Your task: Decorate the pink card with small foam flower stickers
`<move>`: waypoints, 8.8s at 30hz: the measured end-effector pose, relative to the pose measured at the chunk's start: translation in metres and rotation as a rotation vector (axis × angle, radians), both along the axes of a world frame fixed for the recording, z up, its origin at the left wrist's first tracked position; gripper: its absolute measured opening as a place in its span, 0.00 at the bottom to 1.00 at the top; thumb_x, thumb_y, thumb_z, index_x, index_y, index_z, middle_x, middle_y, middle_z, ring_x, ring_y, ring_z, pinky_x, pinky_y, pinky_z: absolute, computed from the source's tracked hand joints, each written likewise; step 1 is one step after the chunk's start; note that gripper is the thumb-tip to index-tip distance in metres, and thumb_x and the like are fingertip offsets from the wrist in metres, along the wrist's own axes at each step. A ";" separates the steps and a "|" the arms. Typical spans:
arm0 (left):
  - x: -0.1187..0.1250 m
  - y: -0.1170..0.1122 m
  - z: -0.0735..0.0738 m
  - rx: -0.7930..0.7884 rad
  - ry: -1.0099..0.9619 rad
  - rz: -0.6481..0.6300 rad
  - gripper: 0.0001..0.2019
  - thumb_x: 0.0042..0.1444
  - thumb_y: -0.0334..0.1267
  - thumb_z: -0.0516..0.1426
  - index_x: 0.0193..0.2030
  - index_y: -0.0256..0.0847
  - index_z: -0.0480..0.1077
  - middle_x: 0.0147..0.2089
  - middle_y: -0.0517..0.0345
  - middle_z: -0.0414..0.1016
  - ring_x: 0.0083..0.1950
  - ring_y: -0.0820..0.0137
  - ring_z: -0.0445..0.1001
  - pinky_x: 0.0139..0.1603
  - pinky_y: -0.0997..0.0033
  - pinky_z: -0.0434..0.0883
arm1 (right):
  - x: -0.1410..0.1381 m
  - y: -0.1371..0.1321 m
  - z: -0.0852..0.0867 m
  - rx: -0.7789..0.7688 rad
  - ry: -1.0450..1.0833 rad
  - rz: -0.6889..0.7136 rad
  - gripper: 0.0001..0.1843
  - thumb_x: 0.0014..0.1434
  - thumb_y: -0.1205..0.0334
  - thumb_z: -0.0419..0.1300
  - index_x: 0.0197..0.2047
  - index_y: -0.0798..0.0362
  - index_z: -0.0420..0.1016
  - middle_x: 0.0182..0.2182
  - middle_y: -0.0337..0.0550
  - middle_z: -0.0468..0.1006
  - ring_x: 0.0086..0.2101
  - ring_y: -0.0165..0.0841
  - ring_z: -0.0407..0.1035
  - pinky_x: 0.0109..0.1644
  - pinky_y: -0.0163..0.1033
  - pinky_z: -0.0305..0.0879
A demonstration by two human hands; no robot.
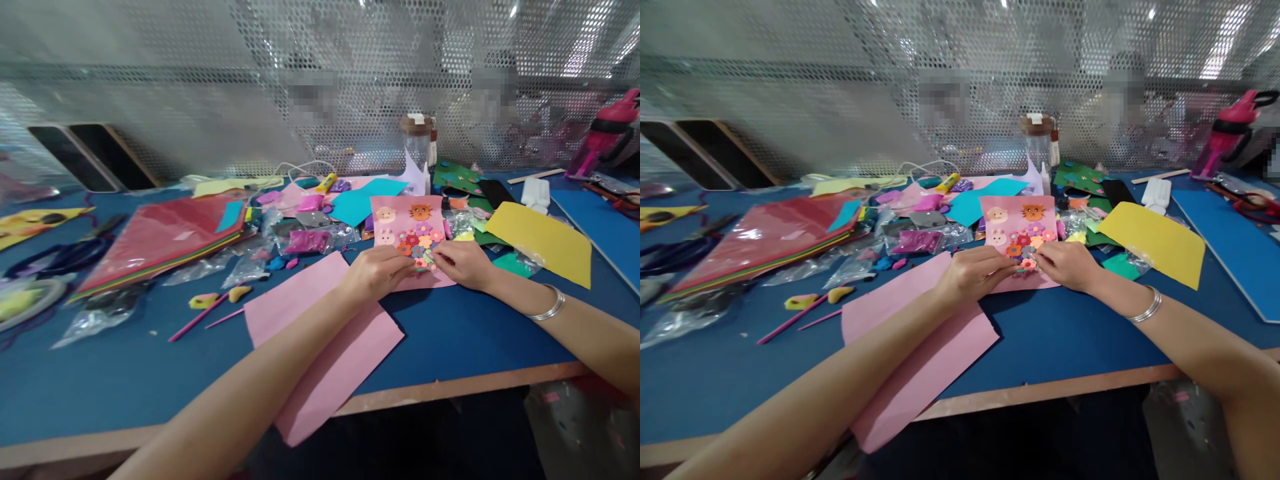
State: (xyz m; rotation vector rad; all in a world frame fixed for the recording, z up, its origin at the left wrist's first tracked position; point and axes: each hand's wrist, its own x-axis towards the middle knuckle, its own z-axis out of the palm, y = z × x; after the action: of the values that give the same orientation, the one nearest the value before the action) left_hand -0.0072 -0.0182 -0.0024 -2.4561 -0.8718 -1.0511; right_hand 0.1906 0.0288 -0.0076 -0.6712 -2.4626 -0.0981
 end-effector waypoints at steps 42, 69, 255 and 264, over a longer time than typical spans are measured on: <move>-0.003 0.004 -0.005 0.021 -0.003 0.042 0.09 0.57 0.34 0.50 0.33 0.36 0.71 0.24 0.57 0.74 0.25 0.76 0.73 0.25 0.81 0.68 | 0.001 0.002 -0.002 0.034 0.012 -0.002 0.17 0.60 0.62 0.44 0.26 0.56 0.68 0.21 0.41 0.71 0.23 0.27 0.63 0.27 0.32 0.52; 0.000 -0.001 -0.002 -0.025 -0.036 0.058 0.06 0.55 0.33 0.52 0.34 0.34 0.69 0.28 0.55 0.75 0.29 0.74 0.74 0.29 0.78 0.71 | 0.001 0.002 -0.004 0.002 0.037 0.013 0.15 0.59 0.60 0.47 0.28 0.56 0.69 0.24 0.42 0.73 0.26 0.28 0.65 0.29 0.32 0.55; 0.011 -0.011 0.002 -0.080 -0.012 0.003 0.06 0.56 0.33 0.51 0.40 0.36 0.61 0.28 0.59 0.72 0.27 0.75 0.71 0.27 0.79 0.68 | -0.007 -0.023 0.004 -0.372 0.157 0.100 0.09 0.52 0.63 0.52 0.26 0.56 0.70 0.14 0.33 0.61 0.16 0.22 0.51 0.22 0.29 0.46; 0.015 -0.014 0.001 -0.074 -0.029 -0.010 0.05 0.55 0.31 0.51 0.40 0.37 0.61 0.30 0.58 0.73 0.28 0.76 0.71 0.27 0.80 0.68 | -0.009 -0.021 0.002 -0.365 0.157 0.084 0.15 0.53 0.61 0.52 0.18 0.57 0.64 0.13 0.34 0.61 0.16 0.21 0.50 0.21 0.27 0.46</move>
State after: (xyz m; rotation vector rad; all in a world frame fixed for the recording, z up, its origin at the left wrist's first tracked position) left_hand 0.0074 -0.0318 -0.0011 -2.5143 -0.9234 -1.0788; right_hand 0.1813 0.0074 -0.0058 -0.6950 -2.3716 0.4305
